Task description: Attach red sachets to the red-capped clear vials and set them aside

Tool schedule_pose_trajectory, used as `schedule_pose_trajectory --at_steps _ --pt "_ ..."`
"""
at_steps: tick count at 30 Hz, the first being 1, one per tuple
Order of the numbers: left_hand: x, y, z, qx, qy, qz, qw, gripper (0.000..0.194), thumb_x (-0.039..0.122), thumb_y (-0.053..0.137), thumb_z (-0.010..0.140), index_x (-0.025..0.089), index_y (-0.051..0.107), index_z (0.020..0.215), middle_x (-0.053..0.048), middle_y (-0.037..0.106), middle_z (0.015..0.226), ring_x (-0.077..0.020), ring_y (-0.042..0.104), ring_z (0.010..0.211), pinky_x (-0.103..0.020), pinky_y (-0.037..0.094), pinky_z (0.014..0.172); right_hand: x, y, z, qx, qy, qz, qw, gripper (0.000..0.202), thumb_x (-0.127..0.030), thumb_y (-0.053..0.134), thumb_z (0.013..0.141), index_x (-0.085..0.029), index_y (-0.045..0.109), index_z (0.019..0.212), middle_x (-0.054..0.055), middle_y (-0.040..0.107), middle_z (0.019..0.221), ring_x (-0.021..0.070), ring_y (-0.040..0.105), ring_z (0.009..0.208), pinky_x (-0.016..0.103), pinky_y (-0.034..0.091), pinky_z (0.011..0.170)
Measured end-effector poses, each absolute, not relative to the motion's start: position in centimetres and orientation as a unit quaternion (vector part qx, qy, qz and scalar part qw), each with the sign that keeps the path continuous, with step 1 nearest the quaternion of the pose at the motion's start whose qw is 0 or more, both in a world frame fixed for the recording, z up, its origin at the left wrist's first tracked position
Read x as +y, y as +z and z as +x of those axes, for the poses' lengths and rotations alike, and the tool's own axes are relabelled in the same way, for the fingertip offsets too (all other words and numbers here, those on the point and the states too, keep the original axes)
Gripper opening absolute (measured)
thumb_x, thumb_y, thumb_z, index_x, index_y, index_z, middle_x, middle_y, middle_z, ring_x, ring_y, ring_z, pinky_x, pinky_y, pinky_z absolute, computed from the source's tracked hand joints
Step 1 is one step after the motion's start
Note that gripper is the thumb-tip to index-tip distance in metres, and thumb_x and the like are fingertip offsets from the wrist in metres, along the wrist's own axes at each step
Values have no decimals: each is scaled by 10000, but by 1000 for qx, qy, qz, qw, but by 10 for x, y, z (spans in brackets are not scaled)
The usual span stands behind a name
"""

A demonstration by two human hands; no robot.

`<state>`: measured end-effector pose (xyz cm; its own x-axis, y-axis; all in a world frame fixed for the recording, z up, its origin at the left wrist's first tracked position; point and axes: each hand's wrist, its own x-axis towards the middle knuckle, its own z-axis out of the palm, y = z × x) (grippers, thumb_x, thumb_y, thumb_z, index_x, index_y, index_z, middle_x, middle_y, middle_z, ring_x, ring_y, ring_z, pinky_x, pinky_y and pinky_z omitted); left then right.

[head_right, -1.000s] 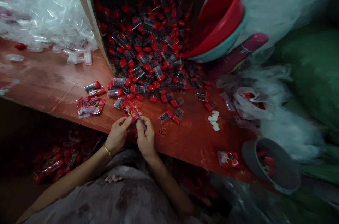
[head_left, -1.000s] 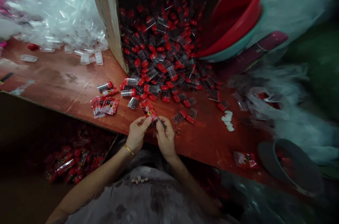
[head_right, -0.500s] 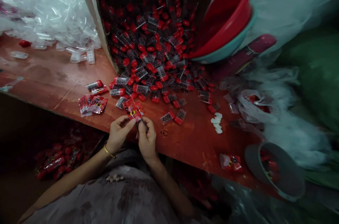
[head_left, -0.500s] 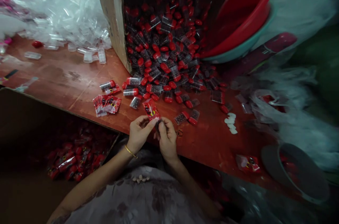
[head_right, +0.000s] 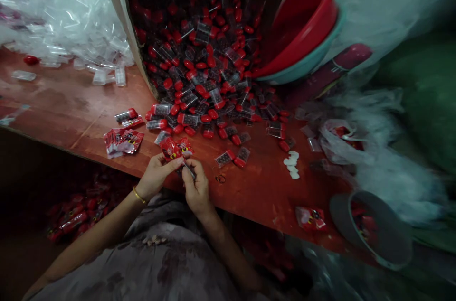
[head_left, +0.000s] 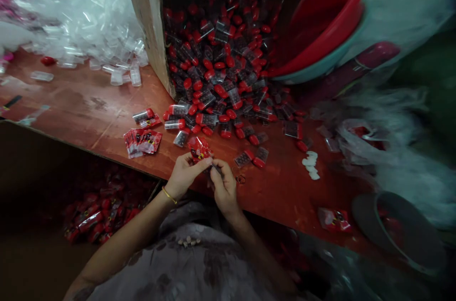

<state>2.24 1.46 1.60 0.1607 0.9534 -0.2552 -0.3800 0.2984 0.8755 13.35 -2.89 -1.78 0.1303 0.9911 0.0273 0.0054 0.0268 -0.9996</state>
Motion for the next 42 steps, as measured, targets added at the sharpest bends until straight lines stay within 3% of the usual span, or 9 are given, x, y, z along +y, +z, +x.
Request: schedule_pose_trajectory --at_steps 3,7,15,19,26,28,33,38,42 --pt "14 21 27 425 475 356 683 240 324 757 605 131 709 739 -20 666 670 -120 570 623 -238 466 632 -29 -14 134 -472 461 -510 552 179 -342 446 886 -225 556 965 -9 578 796 101 503 571 230 432 532" --pt "3 22 43 429 504 353 661 251 372 729 635 130 685 684 2 630 613 -95 525 563 -214 439 573 -29 -10 127 -447 341 -546 622 178 -334 470 875 -207 574 944 25 608 906 145 566 823 283 457 762" --pt "-5 27 44 408 539 350 649 254 353 731 641 173 712 818 -38 698 798 -146 612 734 -241 483 727 -22 -5 133 -387 444 -531 609 229 -417 482 852 -214 542 937 -2 568 781 109 531 598 230 463 541" --pt "0 26 40 435 520 371 635 199 353 697 678 172 714 759 -19 679 701 -135 591 639 -229 478 631 -23 -9 134 -372 485 -529 589 231 -426 429 877 -221 521 925 -50 489 639 74 429 425 198 386 411" --pt "-6 16 40 472 482 473 567 203 300 686 701 196 736 868 -30 716 806 -169 618 752 -250 464 742 -27 -12 134 -491 227 -582 608 184 -326 424 890 -204 537 967 32 602 858 150 573 776 284 473 710" --pt "-6 16 39 467 493 461 572 207 305 689 698 195 732 867 -32 716 821 -171 622 783 -253 462 770 -27 -14 135 -507 229 -574 601 189 -314 416 893 -204 534 992 39 605 882 157 578 801 295 473 726" --pt "6 16 37 441 529 333 644 252 378 715 656 142 716 746 -36 699 727 -130 598 665 -228 468 687 -28 -17 134 -504 301 -564 581 207 -315 397 904 -211 505 1046 11 579 786 119 526 568 265 466 566" --pt "4 10 41 442 526 330 647 236 347 721 650 148 720 777 -32 709 756 -136 608 691 -238 477 694 -26 -12 129 -530 201 -583 581 175 -268 429 887 -200 526 1015 64 602 935 170 578 848 322 480 762" --pt "-2 11 42 452 535 330 633 220 319 733 636 151 719 778 -35 714 759 -144 620 705 -250 483 711 -22 -10 130 -530 239 -575 576 176 -272 436 885 -196 537 1006 63 609 938 170 581 854 322 475 773"
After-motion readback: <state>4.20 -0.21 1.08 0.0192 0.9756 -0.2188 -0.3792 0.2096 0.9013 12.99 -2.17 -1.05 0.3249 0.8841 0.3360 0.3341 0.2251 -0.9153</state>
